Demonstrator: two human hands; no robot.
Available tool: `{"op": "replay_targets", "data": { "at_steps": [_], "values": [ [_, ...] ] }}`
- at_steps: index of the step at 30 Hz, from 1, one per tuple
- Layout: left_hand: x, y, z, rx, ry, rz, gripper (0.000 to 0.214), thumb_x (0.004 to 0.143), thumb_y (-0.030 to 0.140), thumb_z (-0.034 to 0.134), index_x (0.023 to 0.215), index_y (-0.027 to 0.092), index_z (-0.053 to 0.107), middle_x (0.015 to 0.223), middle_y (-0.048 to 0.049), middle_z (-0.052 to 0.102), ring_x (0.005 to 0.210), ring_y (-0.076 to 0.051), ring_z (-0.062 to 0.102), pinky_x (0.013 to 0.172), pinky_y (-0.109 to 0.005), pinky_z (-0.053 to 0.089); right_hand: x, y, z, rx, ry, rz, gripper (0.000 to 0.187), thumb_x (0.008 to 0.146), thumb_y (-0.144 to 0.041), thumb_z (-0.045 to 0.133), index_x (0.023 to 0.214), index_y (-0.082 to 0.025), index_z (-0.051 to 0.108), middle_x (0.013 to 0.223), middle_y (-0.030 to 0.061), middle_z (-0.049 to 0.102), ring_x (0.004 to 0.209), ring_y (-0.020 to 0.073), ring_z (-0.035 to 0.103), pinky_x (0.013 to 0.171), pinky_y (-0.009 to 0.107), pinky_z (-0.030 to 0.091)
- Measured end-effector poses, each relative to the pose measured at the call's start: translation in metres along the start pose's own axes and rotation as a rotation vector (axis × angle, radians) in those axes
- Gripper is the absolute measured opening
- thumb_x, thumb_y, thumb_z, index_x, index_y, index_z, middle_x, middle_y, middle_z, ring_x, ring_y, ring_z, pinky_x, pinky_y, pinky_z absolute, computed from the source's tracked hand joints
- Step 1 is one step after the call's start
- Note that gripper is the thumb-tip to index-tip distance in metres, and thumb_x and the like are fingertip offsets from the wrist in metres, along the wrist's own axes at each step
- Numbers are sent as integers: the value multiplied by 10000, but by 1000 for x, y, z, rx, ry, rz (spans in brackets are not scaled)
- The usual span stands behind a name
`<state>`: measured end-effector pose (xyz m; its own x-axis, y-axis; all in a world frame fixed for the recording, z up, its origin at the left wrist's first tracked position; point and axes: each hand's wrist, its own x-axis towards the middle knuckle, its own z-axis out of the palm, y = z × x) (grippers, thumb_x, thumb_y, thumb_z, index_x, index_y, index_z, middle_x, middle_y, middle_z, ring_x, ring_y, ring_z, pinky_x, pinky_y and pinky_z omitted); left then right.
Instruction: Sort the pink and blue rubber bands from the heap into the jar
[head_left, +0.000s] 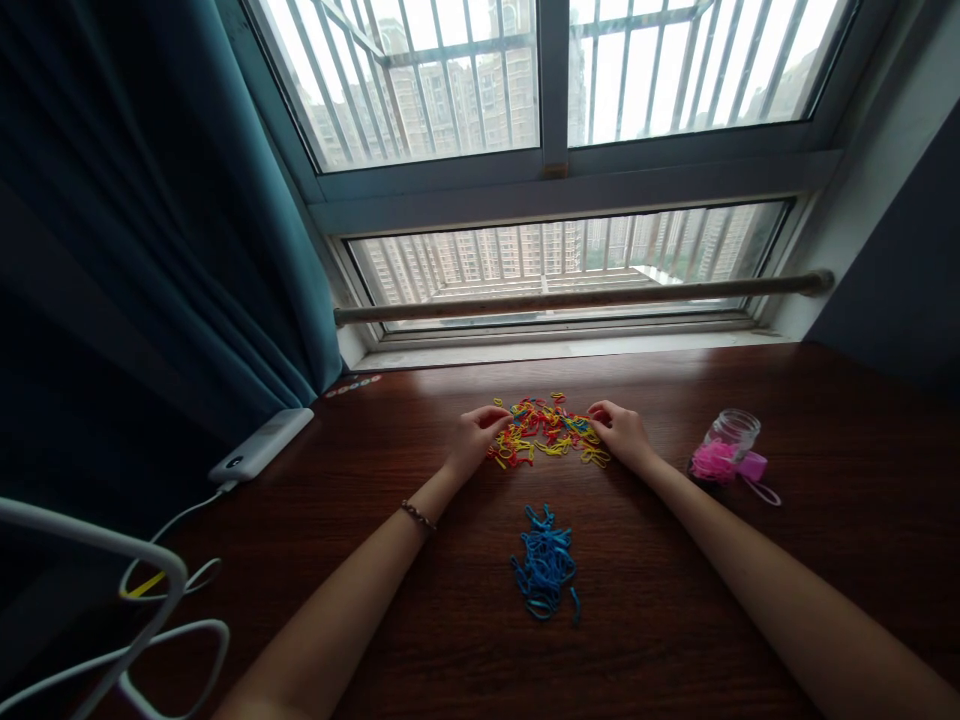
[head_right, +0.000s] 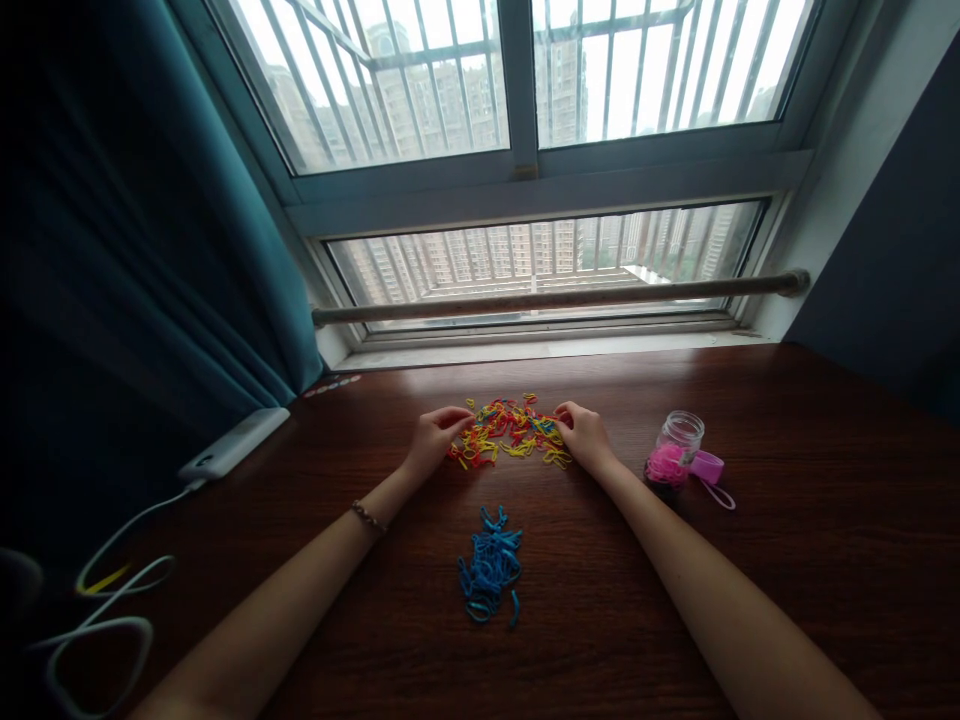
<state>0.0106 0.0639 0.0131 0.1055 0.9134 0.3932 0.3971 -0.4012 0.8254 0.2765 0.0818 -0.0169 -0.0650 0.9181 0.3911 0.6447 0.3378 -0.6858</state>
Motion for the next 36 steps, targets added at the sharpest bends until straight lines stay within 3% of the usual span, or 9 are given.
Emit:
{"op": "replay_targets", "data": {
  "at_steps": [7, 10, 12, 17, 21, 24, 29, 32, 36],
  "values": [
    [-10, 44, 6, -110, -944, -42, 239, 682, 337, 639, 738, 110, 689, 658, -37, 632, 617, -109, 556, 562, -187, 421, -1, -4, -1, 103, 125, -55, 177, 726, -237, 506, 857, -165, 602, 799, 59, 637, 693, 160, 587, 679, 293, 464],
    [-17, 55, 9, -125, -1169, -31, 219, 657, 323, 667, 771, 139, 701, 707, -35, 650, 658, -124, 576, 602, -191, 434, -2, -8, -2, 197, 116, -36, 196, 707, -268, 544, 859, -164, 611, 823, 65, 643, 732, 174, 592, 710, 308, 473],
    [-18, 58, 7, -134, -1213, -63, 235, 641, 319, 681, 806, 153, 699, 749, -34, 662, 683, -133, 586, 623, -195, 443, -2, -11, -3, 276, 114, -1, 223, 690, -296, 574, 867, -166, 614, 841, 69, 646, 757, 183, 596, 734, 324, 476],
    [-10, 47, -1, -143, -1107, -132, 267, 659, 317, 667, 839, 121, 678, 766, -57, 665, 684, -139, 591, 623, -215, 456, -2, -26, -7, 594, -32, 129, 284, 623, -351, 651, 827, -155, 623, 835, 69, 649, 756, 185, 604, 713, 318, 477],
    [1, 22, 0, 64, -490, -39, 294, 762, 359, 545, 863, 104, 649, 745, -74, 651, 676, -153, 584, 625, -257, 464, -11, -51, -5, 757, -372, 166, 321, 558, -338, 708, 805, -142, 644, 779, 44, 652, 703, 154, 594, 688, 297, 465],
    [3, 4, 2, 399, -155, 133, 270, 818, 332, 463, 944, 159, 628, 956, -92, 630, 945, -209, 538, 843, -370, 420, -22, -70, -1, 772, -690, 126, 337, 538, -318, 724, 817, -142, 655, 749, 26, 653, 686, 138, 593, 689, 282, 460],
    [-3, -13, 3, 798, -227, 241, 348, 856, 339, 387, 1188, 274, 470, 1282, -32, 449, 1260, -262, 229, 990, -578, 145, -36, -87, 5, 640, -1074, -13, 302, 574, -334, 700, 800, -136, 669, 746, 26, 657, 701, 146, 600, 677, 249, 461],
    [-4, -16, 4, 857, -307, 226, 354, 879, 359, 310, 1197, 300, 457, 1297, -23, 433, 1277, -263, 184, 974, -613, 108, -33, -88, 4, 620, -939, -67, 273, 621, -359, 663, 783, -139, 671, 765, 38, 663, 727, 158, 601, 692, 257, 460],
    [-3, -16, 4, 874, -335, 220, 350, 882, 364, 297, 1179, 316, 475, 1291, -17, 439, 1272, -261, 187, 974, -618, 81, -21, -72, 2, 548, -328, -7, 250, 690, -381, 582, 779, -158, 654, 782, 52, 667, 751, 178, 603, 697, 282, 461]
  ]
}}
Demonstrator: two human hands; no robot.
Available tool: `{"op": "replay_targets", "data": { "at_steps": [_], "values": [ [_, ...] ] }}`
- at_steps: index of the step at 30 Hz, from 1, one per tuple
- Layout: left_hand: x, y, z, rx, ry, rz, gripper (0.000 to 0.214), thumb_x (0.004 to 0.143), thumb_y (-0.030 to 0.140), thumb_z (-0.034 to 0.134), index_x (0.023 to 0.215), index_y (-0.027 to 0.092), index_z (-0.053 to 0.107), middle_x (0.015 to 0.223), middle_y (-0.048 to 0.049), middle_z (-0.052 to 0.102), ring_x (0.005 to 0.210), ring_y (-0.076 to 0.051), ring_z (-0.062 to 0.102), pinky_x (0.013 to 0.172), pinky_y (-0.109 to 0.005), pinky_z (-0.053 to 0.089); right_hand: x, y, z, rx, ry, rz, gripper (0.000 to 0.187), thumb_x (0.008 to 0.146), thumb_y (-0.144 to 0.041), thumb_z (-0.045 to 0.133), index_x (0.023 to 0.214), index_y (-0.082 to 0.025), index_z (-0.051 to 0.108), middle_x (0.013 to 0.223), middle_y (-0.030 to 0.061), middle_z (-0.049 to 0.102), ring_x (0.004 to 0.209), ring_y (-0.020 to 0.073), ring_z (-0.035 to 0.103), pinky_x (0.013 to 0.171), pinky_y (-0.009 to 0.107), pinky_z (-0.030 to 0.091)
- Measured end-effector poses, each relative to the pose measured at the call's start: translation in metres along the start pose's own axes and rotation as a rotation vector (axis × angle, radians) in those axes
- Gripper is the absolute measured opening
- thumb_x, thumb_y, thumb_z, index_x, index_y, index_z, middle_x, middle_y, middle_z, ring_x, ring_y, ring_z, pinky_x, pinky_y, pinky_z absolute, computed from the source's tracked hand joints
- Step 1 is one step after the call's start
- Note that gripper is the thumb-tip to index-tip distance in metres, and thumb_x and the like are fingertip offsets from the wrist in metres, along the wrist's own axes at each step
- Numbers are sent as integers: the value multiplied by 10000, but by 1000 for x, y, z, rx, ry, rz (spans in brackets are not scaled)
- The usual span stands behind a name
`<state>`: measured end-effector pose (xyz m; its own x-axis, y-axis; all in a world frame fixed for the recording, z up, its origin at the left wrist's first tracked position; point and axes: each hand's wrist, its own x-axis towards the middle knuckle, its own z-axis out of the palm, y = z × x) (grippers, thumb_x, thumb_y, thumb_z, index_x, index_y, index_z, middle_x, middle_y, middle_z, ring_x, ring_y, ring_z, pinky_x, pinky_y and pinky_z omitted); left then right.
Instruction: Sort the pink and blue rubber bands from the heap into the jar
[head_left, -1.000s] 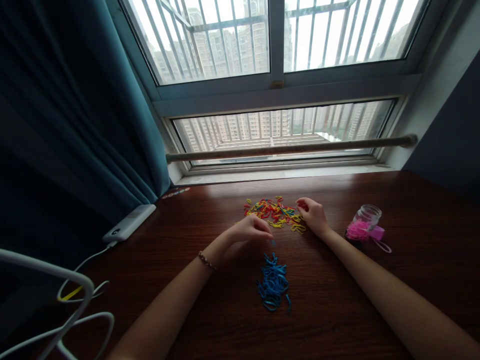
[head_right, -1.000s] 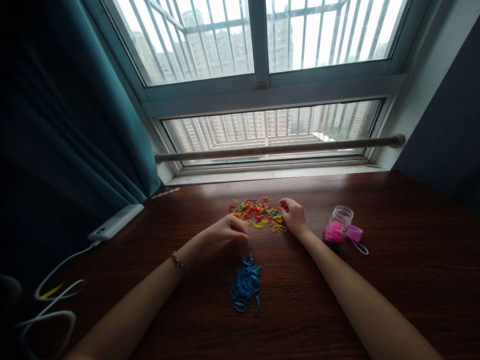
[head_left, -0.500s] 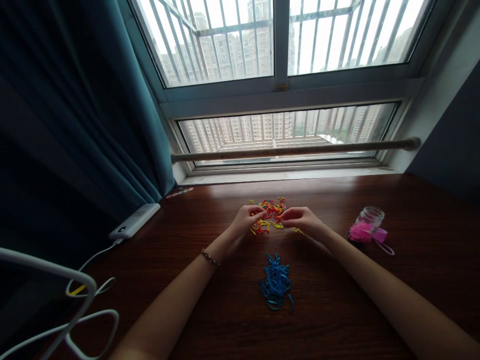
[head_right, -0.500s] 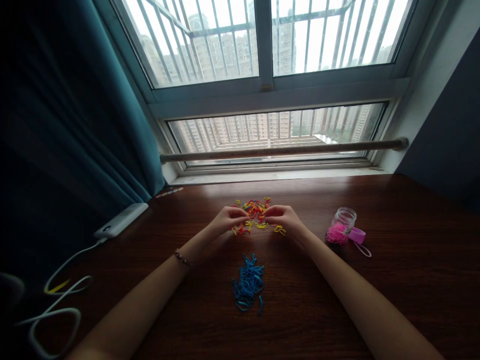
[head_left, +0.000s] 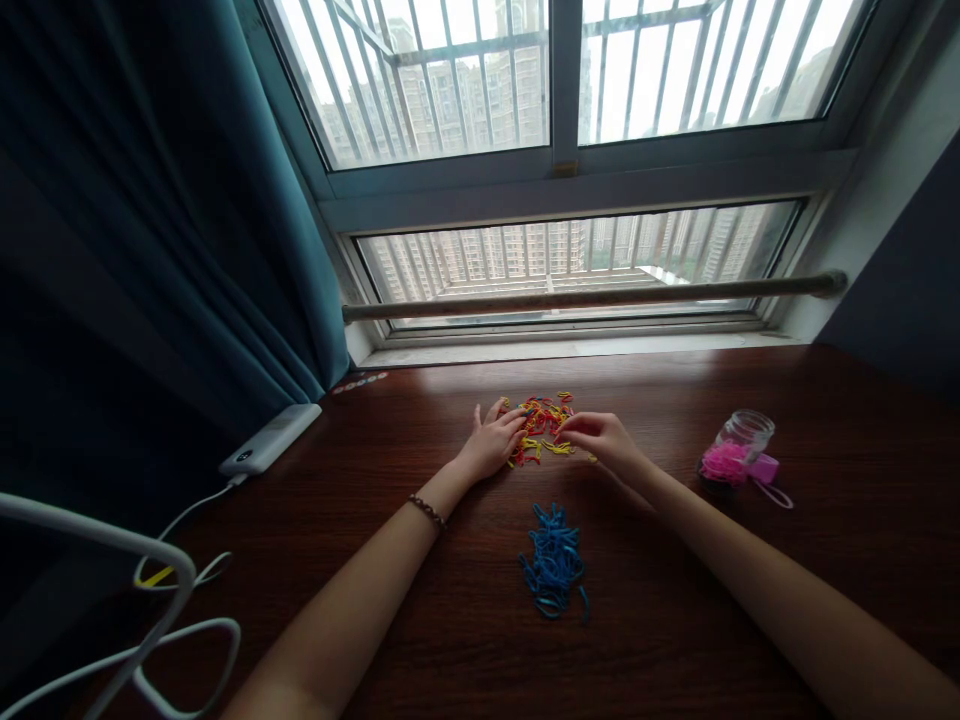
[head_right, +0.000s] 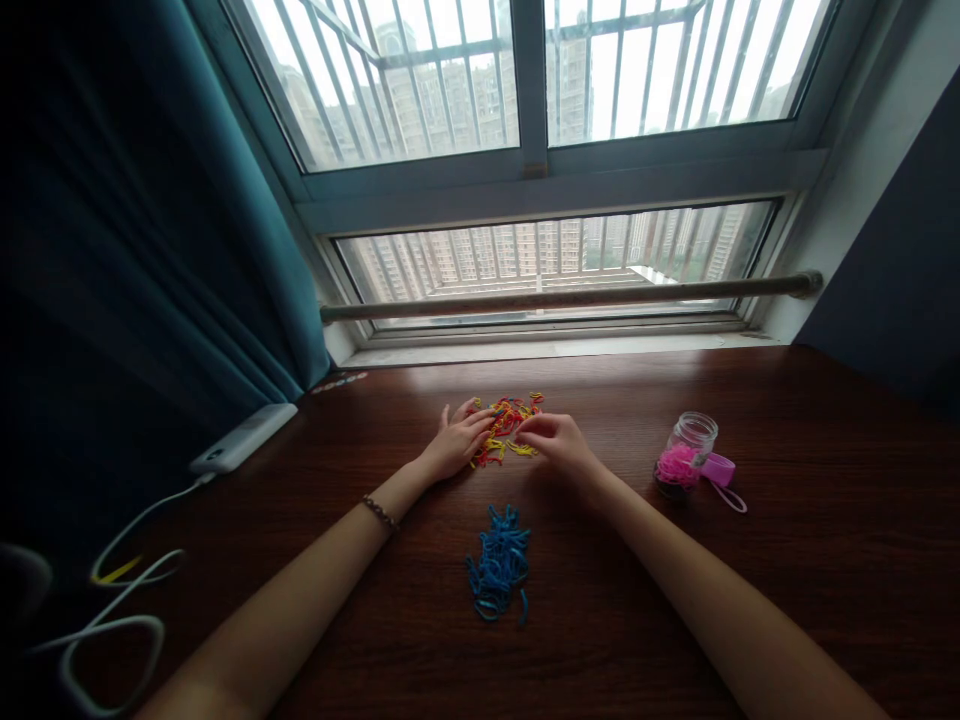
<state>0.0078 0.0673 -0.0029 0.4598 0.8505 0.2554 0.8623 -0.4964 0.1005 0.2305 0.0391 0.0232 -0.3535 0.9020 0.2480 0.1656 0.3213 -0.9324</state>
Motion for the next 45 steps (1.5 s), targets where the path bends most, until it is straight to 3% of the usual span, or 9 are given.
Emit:
{"op": "replay_targets", "data": {
  "at_steps": [3, 6, 13, 19, 22, 27, 30, 35, 45],
  "values": [
    [0, 0, 1, 8, 4, -14, 351, 875, 380, 312, 1175, 313, 481, 1283, -24, 445, 1252, -265, 217, 975, -618, 69, 5, 18, -15, -271, 350, 26, 221, 708, -362, 543, 758, -175, 649, 722, 52, 663, 651, 178, 594, 623, 284, 450],
    [1, -1, 3, 10, 9, -23, 368, 870, 394, 317, 1200, 307, 455, 1280, -33, 447, 1237, -267, 240, 979, -610, 76, 6, 35, -24, -499, 457, 9, 198, 726, -328, 507, 740, -192, 651, 713, 45, 663, 610, 172, 584, 623, 282, 433],
    [2, -3, 7, 6, 104, -3, 385, 864, 359, 358, 1209, 208, 436, 1255, -78, 458, 1207, -248, 301, 1013, -547, 130, 5, 46, -27, -652, 475, -13, 192, 745, -272, 471, 768, -195, 645, 748, 42, 661, 690, 181, 586, 659, 273, 416],
    [0, -6, 4, -138, 288, 70, 206, 838, 200, 405, 956, 152, 567, 986, -91, 570, 975, -187, 501, 896, -351, 402, 4, 48, -26, -788, 372, -20, 172, 737, -224, 493, 761, -214, 663, 774, 34, 663, 785, 191, 550, 724, 282, 395],
    [-1, -4, 1, -184, 349, 102, 160, 832, 183, 407, 858, 160, 563, 870, -73, 575, 887, -170, 524, 814, -311, 450, 5, 50, -25, -828, 317, -38, 164, 728, -198, 508, 766, -209, 667, 804, 31, 667, 814, 193, 527, 749, 280, 385],
    [-6, 11, -8, -144, 402, 379, 152, 838, 182, 391, 876, 160, 537, 836, -71, 590, 836, -160, 538, 788, -330, 460, 8, 55, -25, -831, 295, -33, 196, 730, -186, 499, 825, -203, 669, 871, 22, 663, 803, 182, 517, 752, 276, 379],
    [-11, 27, -13, -113, 386, 582, 169, 835, 166, 379, 929, 151, 519, 847, -78, 601, 857, -167, 537, 777, -336, 463, 10, 58, -27, -817, 302, -2, 190, 724, -188, 498, 818, -199, 663, 827, 25, 663, 764, 177, 526, 724, 276, 380],
    [-17, 52, -14, -131, 303, 766, 202, 808, 146, 360, 954, 135, 500, 785, -88, 583, 777, -173, 532, 698, -332, 461, 11, 60, -27, -746, 343, 32, 173, 700, -194, 514, 836, -191, 622, 706, 16, 648, 710, 175, 535, 668, 271, 382],
    [-21, 61, -17, -80, 60, 830, 99, 734, 161, 386, 768, 174, 478, 678, -46, 506, 644, -158, 478, 557, -276, 386, 12, 60, -27, -611, 448, -30, 199, 730, -202, 457, 918, -166, 512, 741, 40, 601, 692, 168, 538, 662, 279, 402]
  ]
}}
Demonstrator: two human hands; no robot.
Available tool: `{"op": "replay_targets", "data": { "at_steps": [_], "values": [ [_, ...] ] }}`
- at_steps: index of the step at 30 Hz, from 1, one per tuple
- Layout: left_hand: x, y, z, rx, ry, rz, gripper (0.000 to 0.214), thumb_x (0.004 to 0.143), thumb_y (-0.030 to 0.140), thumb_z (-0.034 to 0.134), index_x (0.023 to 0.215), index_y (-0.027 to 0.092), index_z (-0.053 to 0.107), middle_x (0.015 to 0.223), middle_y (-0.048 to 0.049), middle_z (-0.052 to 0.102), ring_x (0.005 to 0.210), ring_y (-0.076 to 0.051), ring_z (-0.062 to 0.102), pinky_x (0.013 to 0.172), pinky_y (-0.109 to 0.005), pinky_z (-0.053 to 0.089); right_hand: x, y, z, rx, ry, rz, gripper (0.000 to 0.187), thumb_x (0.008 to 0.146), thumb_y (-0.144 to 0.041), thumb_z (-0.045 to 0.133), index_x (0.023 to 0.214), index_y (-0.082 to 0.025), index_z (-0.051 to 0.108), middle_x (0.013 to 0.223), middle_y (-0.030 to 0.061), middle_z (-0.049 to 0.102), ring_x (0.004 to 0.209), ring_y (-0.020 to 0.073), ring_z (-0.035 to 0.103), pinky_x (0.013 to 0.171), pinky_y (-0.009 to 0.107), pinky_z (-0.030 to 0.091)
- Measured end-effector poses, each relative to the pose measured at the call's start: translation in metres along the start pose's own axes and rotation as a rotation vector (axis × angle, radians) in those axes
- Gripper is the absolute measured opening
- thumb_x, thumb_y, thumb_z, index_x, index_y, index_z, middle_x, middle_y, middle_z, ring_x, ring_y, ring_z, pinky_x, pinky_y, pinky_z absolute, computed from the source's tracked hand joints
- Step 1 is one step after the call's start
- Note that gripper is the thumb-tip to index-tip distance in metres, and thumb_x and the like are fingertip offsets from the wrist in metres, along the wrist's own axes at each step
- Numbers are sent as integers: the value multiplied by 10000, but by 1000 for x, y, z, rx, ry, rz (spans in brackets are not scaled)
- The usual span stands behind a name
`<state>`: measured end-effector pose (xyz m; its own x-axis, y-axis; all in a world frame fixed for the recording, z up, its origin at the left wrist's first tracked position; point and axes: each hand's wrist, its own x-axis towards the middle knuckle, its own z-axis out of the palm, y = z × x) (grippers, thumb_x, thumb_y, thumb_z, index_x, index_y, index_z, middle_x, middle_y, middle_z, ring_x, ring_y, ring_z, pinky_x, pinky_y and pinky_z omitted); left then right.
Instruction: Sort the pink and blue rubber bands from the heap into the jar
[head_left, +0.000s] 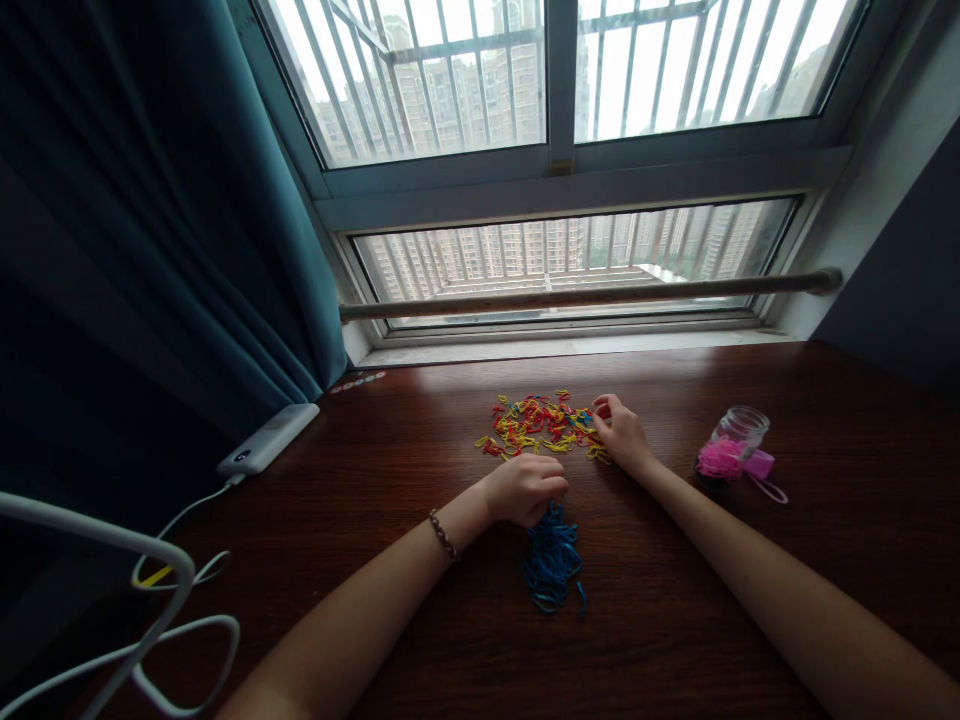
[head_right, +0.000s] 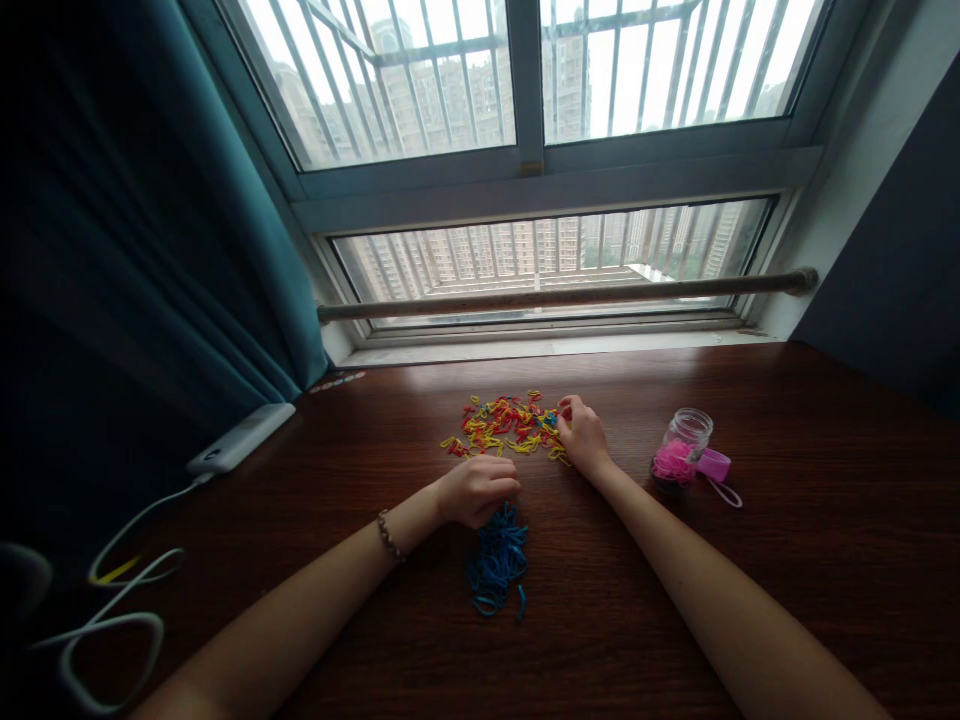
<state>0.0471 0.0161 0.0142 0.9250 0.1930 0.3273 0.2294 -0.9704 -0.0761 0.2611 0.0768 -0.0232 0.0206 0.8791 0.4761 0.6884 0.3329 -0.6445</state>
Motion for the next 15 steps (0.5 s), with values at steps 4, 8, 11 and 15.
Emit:
{"op": "replay_targets", "data": {
  "at_steps": [4, 8, 11, 15],
  "values": [
    [1, 0, -1, 37, -52, -4, 94, 739, 163, 388, 667, 189, 444, 655, -32, 494, 634, -151, 472, 547, -270, 362, 0, -1, 0, -50, 37, -34, 198, 745, -187, 431, 930, -168, 495, 785, 64, 597, 786, 200, 503, 717, 314, 388],
    [0, -2, 0, 52, -45, -20, 156, 768, 173, 363, 661, 191, 475, 674, -32, 514, 645, -148, 475, 570, -270, 368, 0, -4, 2, -123, 50, -9, 201, 747, -180, 419, 932, -176, 496, 820, 80, 598, 852, 239, 459, 744, 365, 363],
    [-4, -9, 0, 50, 17, -100, 171, 779, 178, 366, 735, 190, 531, 729, -41, 552, 683, -153, 492, 619, -280, 394, -1, -4, 5, -103, 41, -12, 205, 759, -184, 396, 944, -162, 482, 834, 98, 586, 855, 248, 444, 751, 385, 360],
    [-17, -32, -2, 86, 227, -448, 233, 818, 156, 348, 895, 180, 567, 919, -70, 593, 919, -181, 503, 827, -339, 393, -1, -7, 4, 21, 90, -54, 199, 773, -191, 374, 948, -150, 460, 859, 116, 548, 857, 239, 447, 776, 391, 366]
  ]
}}
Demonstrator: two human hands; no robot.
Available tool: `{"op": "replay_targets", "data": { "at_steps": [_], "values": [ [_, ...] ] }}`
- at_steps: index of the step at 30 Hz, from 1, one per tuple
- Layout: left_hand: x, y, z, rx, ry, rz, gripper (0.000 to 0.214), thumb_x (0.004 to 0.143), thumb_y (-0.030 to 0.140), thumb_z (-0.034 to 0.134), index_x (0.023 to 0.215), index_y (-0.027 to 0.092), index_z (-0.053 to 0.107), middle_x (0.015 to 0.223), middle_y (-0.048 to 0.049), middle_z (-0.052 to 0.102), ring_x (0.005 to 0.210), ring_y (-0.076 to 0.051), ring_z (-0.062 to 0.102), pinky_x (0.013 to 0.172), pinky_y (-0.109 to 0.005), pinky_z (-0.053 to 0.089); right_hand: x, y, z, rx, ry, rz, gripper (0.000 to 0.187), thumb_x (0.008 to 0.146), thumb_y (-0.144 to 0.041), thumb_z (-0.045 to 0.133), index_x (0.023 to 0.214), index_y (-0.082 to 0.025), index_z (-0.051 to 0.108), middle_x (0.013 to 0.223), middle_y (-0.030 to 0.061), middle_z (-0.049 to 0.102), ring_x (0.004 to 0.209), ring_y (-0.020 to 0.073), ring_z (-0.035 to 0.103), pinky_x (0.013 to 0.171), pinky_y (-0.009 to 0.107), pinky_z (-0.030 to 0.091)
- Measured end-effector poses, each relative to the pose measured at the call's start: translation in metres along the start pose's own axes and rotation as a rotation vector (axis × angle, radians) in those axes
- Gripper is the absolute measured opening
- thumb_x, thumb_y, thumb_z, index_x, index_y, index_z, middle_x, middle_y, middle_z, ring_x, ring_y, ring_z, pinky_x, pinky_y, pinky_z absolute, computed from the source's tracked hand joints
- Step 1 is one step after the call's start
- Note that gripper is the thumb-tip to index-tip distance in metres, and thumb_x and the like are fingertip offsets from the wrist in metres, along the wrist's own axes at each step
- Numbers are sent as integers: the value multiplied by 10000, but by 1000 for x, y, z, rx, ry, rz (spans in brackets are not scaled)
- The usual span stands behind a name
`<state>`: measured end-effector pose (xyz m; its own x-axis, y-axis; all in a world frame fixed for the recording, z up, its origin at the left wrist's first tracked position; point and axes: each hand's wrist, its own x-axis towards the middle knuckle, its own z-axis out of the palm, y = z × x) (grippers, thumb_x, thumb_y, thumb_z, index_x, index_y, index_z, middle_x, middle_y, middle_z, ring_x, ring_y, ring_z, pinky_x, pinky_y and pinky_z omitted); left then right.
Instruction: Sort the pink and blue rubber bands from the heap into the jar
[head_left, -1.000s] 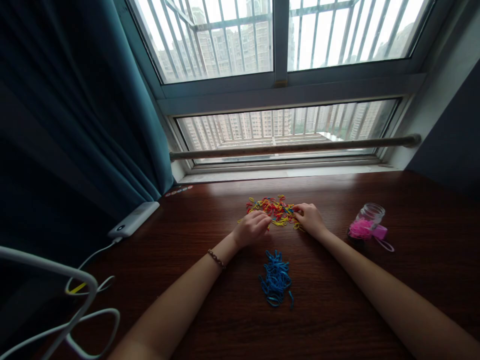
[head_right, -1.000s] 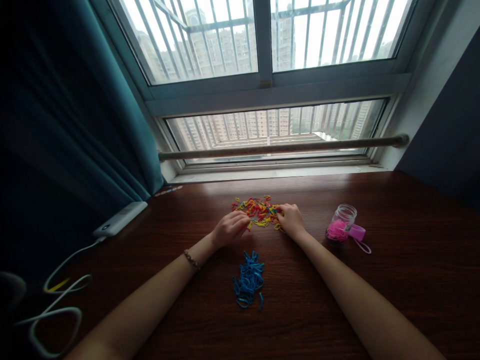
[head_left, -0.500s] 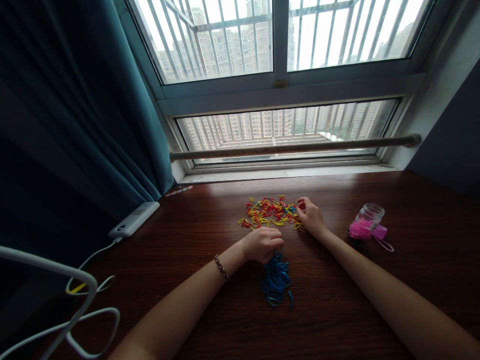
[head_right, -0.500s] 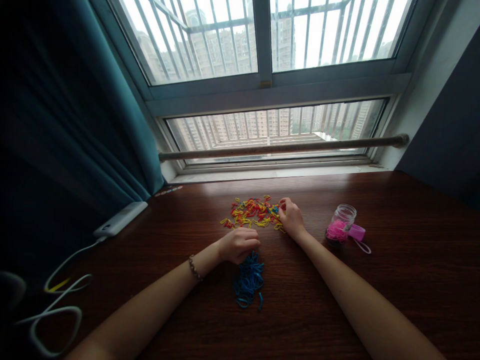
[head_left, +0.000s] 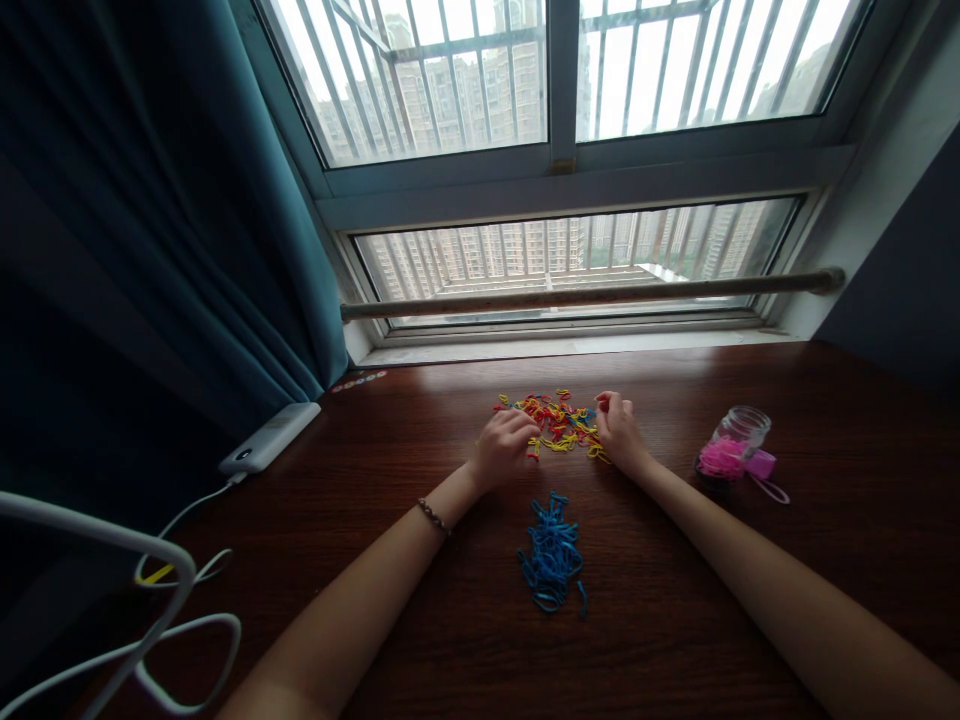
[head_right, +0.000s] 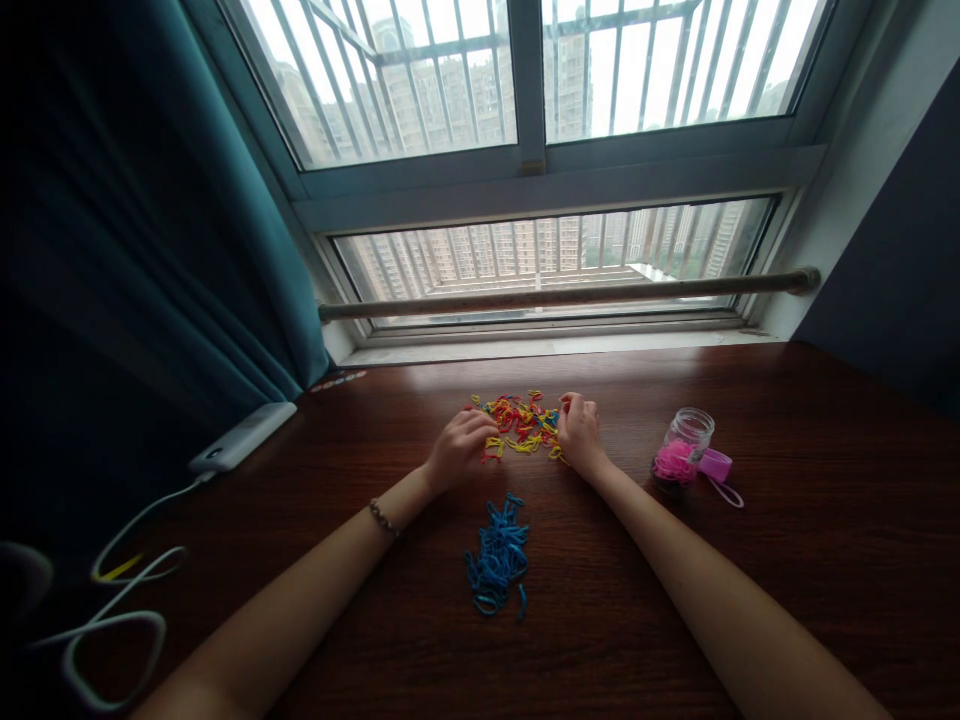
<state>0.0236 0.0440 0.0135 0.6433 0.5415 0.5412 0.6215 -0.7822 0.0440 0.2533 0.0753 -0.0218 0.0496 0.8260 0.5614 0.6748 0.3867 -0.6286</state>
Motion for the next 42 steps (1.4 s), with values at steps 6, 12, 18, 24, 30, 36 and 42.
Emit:
{"op": "replay_targets", "data": {
  "at_steps": [6, 12, 18, 24, 30, 36, 42],
  "values": [
    [-7, -48, 6, 86, -78, -486, 330, 883, 291, 279, 1142, 249, 478, 1264, -32, 459, 1268, -255, 215, 989, -576, 154, 3, -33, -18, 593, -462, 66, 221, 758, -326, 506, 918, -180, 463, 760, 20, 525, 595, 114, 481, 563, 259, 408],
    [-12, -61, 15, 41, -295, -493, 387, 889, 398, 219, 1193, 312, 443, 1338, 9, 379, 1312, -251, 72, 975, -629, 17, -11, -61, -23, 769, -1176, 45, 293, 625, -335, 675, 820, -135, 585, 728, 7, 595, 640, 96, 535, 582, 213, 428],
    [-13, -62, 15, -9, -295, -438, 390, 895, 382, 222, 1222, 307, 421, 1317, -15, 409, 1303, -247, 120, 960, -639, -23, -6, -49, -23, 689, -894, 152, 286, 665, -369, 606, 827, -134, 630, 676, 19, 622, 471, 74, 489, 430, 194, 376],
    [-13, -62, 15, -29, -308, -435, 380, 897, 365, 225, 1222, 309, 413, 1296, -17, 428, 1282, -227, 194, 974, -622, -19, 11, -8, -22, 462, -153, 269, 265, 678, -370, 552, 773, -133, 622, 650, 48, 638, 494, 117, 522, 459, 231, 397],
    [-11, -57, 13, 22, -194, -429, 352, 877, 328, 315, 1195, 250, 442, 1287, -55, 422, 1247, -230, 261, 1001, -591, 57, 8, 7, -19, 83, -102, 115, 210, 721, -322, 507, 756, -174, 652, 694, 44, 652, 604, 156, 561, 585, 271, 419],
    [-4, -43, 2, -248, 190, -377, 281, 855, 229, 358, 962, 128, 598, 1041, -111, 564, 1013, -188, 498, 910, -369, 383, 1, 0, -18, -178, -224, -183, 177, 753, -276, 511, 750, -223, 680, 797, 32, 668, 787, 185, 524, 718, 298, 389],
    [7, -11, -12, -631, -15, -314, 245, 788, 193, 445, 638, 105, 618, 713, -60, 624, 696, -136, 571, 698, -253, 446, 0, -1, -17, -262, -264, -243, 256, 803, -263, 450, 709, -220, 685, 814, 45, 665, 794, 188, 512, 728, 299, 387]
  ]
}}
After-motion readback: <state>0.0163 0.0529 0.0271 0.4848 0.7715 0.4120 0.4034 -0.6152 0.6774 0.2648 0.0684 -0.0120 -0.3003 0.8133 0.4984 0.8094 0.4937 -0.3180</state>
